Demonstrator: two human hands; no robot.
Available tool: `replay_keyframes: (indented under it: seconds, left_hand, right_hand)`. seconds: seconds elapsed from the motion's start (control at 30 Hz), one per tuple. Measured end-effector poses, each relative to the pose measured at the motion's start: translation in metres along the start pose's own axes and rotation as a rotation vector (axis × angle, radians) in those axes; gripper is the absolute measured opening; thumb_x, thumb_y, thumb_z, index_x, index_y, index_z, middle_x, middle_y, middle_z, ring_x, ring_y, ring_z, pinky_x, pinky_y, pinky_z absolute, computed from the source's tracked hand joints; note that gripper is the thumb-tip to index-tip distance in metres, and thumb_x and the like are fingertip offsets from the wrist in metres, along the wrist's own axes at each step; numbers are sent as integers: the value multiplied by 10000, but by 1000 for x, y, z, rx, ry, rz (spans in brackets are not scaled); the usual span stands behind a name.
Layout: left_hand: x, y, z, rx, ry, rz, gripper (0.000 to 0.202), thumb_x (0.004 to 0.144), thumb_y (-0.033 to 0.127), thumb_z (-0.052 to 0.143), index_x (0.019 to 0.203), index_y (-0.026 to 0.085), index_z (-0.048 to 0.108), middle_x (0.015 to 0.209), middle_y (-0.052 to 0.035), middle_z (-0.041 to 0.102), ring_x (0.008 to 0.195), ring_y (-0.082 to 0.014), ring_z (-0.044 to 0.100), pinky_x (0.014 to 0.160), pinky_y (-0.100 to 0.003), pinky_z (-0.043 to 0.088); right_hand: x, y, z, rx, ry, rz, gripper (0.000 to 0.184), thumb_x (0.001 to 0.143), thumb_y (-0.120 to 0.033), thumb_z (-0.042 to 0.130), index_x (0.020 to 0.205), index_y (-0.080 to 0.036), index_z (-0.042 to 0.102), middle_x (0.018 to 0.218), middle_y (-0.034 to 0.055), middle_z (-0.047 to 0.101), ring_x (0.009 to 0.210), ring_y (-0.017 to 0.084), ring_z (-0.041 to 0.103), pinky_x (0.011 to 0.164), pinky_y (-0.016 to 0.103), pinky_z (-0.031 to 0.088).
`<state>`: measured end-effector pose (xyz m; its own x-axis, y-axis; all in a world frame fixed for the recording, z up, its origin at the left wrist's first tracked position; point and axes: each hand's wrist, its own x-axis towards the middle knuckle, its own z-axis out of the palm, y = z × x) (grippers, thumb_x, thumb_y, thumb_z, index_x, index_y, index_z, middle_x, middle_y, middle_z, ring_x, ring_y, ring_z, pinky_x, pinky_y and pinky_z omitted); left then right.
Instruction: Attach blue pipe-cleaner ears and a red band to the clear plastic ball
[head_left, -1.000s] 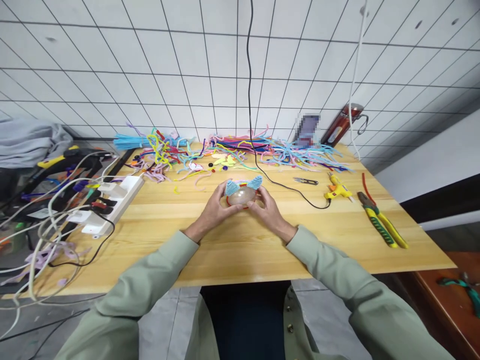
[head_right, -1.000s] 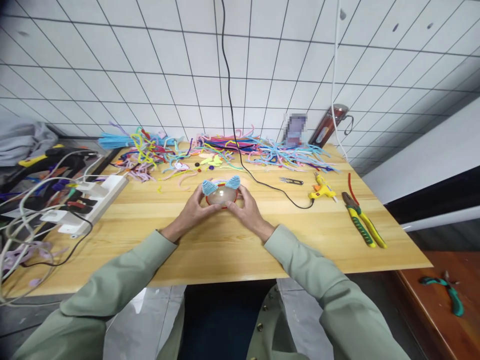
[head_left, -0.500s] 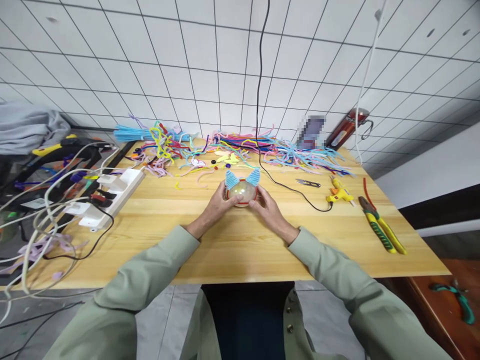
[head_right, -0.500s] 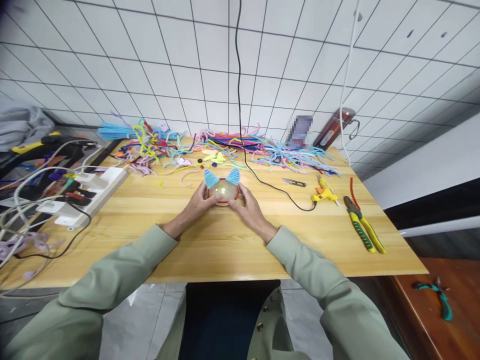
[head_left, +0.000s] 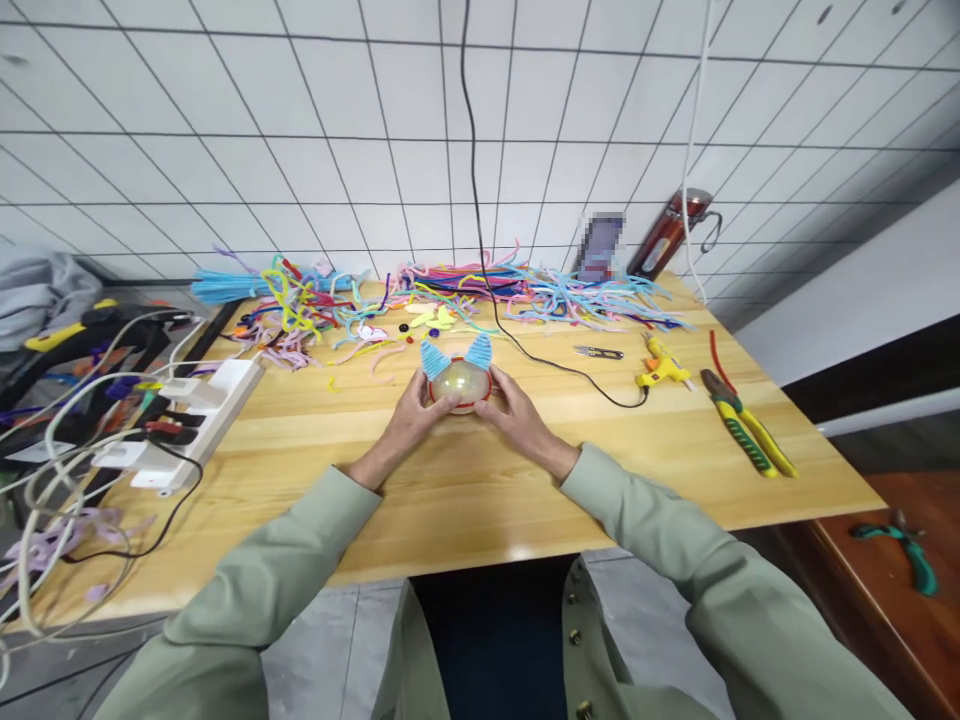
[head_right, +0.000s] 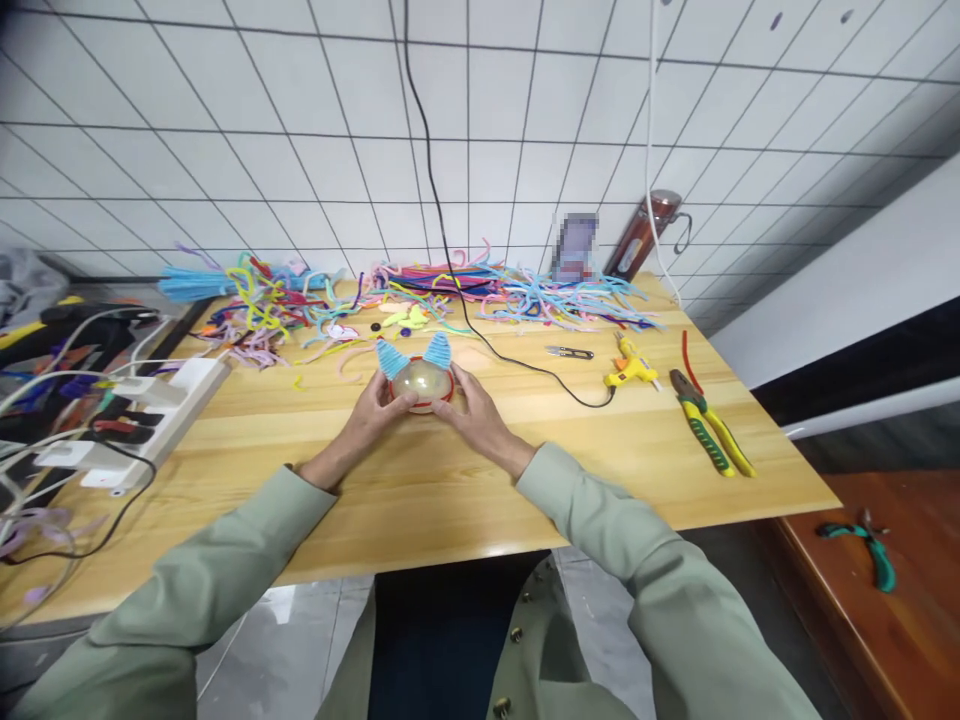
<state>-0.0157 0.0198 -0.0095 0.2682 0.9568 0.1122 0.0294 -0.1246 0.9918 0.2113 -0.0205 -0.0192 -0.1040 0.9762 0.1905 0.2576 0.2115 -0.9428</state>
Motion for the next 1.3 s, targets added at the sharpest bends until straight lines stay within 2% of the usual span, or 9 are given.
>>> replay_keyframes:
  seconds: [0.17, 0.33, 0.53, 0.7, 0.83, 1.0, 1.3]
  left_hand:
    - [1, -2, -1, -42, 22, 72, 820, 757, 754, 939, 1287, 208, 634, 1408, -139, 736, 1383, -357, 675, 1188, -462, 550]
    - [2, -5, -1, -15, 29, 51, 795, 748, 735, 961, 1245, 198, 651, 1329, -119, 755, 1308, -335, 699, 1141, -446, 576]
    - [0, -7, -2, -63, 5, 61, 766, 773, 684, 979, 1276, 216, 641, 1399, -125, 752, 1354, -337, 714, 1174, -467, 601]
    - [-1, -8, -1, -103, 5, 39, 792, 799, 687, 961, 1337, 229, 603, 1487, -142, 723, 1381, -345, 720, 1177, -491, 612]
    - [-1, -10, 0, -98, -28, 46, 778, 819, 697, 940, 1328, 226, 589, 1469, -147, 725, 1371, -345, 721, 1166, -492, 613]
    - [-1, -7, 0, -111, -25, 50, 800, 811, 701, 943, 1346, 222, 591, 1443, -143, 739, 1347, -345, 729, 1154, -492, 616]
    - [-5, 0, -4, -120, -15, 40, 757, 913, 728, 838, 1413, 208, 610, 1470, -142, 765, 1314, -336, 760, 1112, -478, 634]
  right_hand:
    - [1, 0, 1, -24, 14, -41, 1079, 913, -820, 760, 1734, -172, 494, 1762, 212, 538, 1651, 391, 513, 1399, 581, 393]
    - [0, 2, 1, -17, 9, -47, 1068, 902, -831, 778, 1729, -216, 500, 1759, 185, 547, 1644, 395, 518, 1393, 592, 405]
    - [-2, 0, -1, 12, 12, 5, 1123, 875, -884, 770, 1733, -216, 490, 1777, 187, 523, 1646, 396, 517, 1395, 601, 407]
    - [-6, -4, -3, 16, 3, 29, 1038, 912, -826, 783, 1738, -266, 494, 1779, 145, 534, 1648, 379, 521, 1401, 593, 407]
    - [-8, -3, -4, 12, 11, 38, 1012, 911, -807, 801, 1734, -299, 501, 1777, 118, 541, 1652, 372, 517, 1407, 591, 402]
    - [-8, 2, -4, 3, 10, 42, 1040, 906, -818, 796, 1736, -272, 491, 1782, 140, 530, 1651, 367, 520, 1404, 589, 409]
    - [-7, 3, -5, 21, 5, 35, 1017, 908, -809, 802, 1733, -304, 487, 1785, 132, 524, 1642, 343, 532, 1390, 577, 437]
